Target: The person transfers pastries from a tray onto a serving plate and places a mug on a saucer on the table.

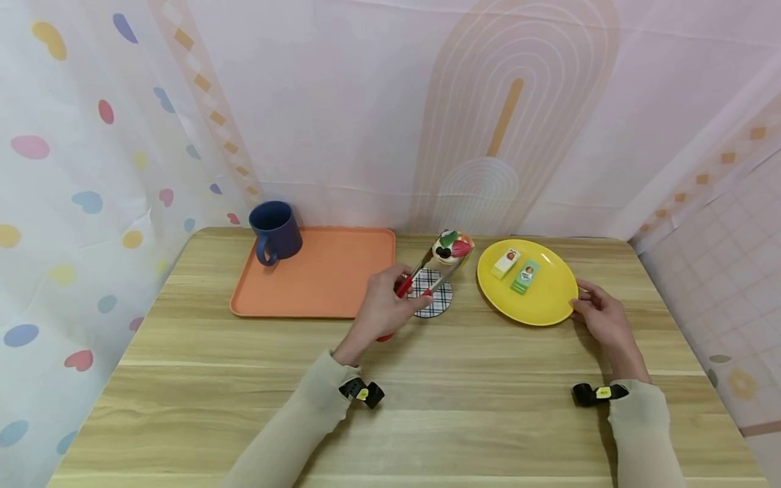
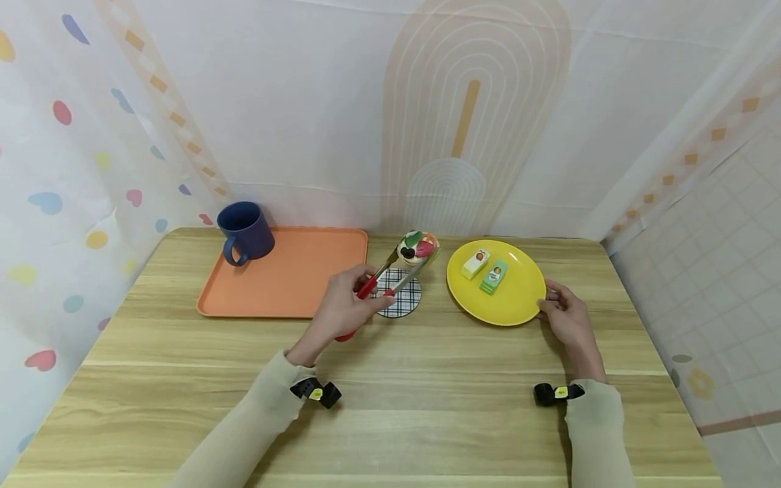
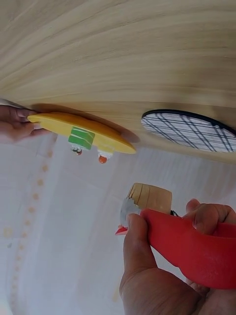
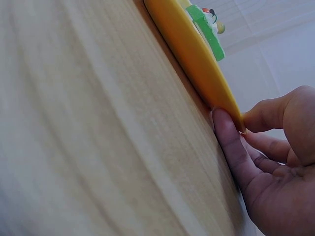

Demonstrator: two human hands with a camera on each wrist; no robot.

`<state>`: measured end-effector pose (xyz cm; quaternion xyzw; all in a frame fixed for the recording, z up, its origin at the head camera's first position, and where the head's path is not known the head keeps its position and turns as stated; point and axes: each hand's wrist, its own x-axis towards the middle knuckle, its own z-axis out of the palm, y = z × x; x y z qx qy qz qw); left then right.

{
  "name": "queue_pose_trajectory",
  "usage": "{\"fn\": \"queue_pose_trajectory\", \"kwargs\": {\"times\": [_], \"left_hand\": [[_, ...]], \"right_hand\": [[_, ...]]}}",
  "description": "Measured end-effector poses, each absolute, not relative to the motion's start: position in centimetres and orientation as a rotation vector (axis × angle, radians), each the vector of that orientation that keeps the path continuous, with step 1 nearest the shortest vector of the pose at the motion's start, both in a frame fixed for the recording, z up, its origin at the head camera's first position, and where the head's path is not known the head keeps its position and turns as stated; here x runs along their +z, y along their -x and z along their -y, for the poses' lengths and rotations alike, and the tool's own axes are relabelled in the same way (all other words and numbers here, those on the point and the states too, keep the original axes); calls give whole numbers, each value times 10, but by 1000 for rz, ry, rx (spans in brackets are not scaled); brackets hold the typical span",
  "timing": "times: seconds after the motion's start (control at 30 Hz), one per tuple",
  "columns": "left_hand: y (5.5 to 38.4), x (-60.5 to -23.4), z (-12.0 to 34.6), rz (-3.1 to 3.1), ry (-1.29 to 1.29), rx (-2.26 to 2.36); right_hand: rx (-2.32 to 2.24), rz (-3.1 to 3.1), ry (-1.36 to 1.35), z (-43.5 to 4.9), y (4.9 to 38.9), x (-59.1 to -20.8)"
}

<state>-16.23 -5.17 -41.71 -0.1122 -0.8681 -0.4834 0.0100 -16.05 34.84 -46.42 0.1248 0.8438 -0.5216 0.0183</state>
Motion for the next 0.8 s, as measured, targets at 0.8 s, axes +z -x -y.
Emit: {"fn": "queue_pose_trajectory", "kwargs": {"times": [0.8], "left_hand": [[164, -417, 28, 2760, 408, -1499]], "right_hand": [[-1639, -2599, -403, -348, 163, -465]]}}
